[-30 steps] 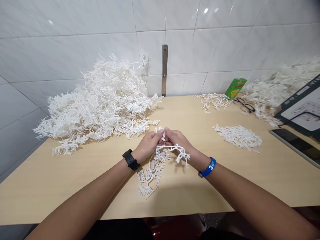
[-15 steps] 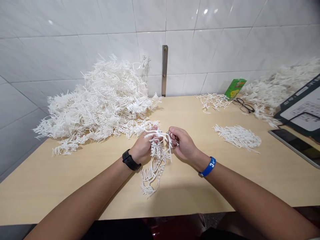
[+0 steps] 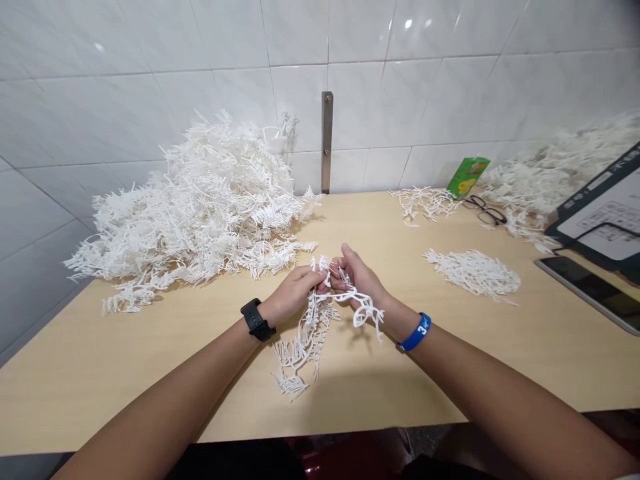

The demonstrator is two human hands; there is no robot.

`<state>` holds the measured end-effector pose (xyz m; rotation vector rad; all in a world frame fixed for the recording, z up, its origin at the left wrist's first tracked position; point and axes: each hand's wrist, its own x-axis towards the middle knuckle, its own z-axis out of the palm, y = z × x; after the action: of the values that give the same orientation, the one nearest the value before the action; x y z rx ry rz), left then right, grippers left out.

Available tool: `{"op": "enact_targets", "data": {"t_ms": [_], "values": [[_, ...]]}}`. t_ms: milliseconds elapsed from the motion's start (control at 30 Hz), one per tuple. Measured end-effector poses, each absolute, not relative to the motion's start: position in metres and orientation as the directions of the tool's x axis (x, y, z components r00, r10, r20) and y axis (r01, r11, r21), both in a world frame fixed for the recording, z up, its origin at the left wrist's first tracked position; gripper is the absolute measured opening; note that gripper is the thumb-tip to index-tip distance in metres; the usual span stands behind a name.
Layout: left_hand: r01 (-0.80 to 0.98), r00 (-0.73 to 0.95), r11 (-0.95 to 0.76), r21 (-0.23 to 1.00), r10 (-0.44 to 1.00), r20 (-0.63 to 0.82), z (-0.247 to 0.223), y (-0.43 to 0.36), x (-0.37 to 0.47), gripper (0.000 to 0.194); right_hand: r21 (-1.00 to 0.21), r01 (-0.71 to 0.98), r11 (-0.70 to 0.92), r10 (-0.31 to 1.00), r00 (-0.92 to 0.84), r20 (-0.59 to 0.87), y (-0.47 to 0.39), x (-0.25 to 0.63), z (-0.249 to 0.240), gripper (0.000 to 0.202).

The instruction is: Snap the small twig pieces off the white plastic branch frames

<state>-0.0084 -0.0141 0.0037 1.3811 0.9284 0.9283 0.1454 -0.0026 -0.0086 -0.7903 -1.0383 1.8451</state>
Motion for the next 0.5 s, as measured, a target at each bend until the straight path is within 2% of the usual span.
{"op": "enact_targets", "data": {"t_ms": [100, 200, 333, 500], "values": [[0.056, 0.401, -0.048, 0.997, 0.916, 0.022, 0.0049, -0.014, -0.0083, 0.032, -0.97, -0.228, -0.082, 0.922, -0.386, 0.013, -0.0058, 0.1431, -0.0084, 0.054], [0.106, 0.412, -0.085, 0.991, 0.91, 0.034, 0.0081, -0.0141, -0.0091, 0.031, -0.99, -0.127, 0.06, 0.916, -0.388, 0.106, -0.0079, 0.1428, -0.0069, 0.046], [0.163, 0.454, -0.138, 0.977, 0.889, 0.049, 0.012, -0.0138, -0.0115, 0.035, -0.99, -0.095, 0.109, 0.894, -0.426, 0.139, -0.0081, 0.1451, -0.0059, 0.041], [0.158, 0.431, -0.111, 0.981, 0.902, 0.033, 0.0138, -0.0143, -0.0142, 0.041, -0.984, -0.094, 0.152, 0.852, -0.492, 0.178, -0.0098, 0.1493, -0.0046, 0.038]]}}
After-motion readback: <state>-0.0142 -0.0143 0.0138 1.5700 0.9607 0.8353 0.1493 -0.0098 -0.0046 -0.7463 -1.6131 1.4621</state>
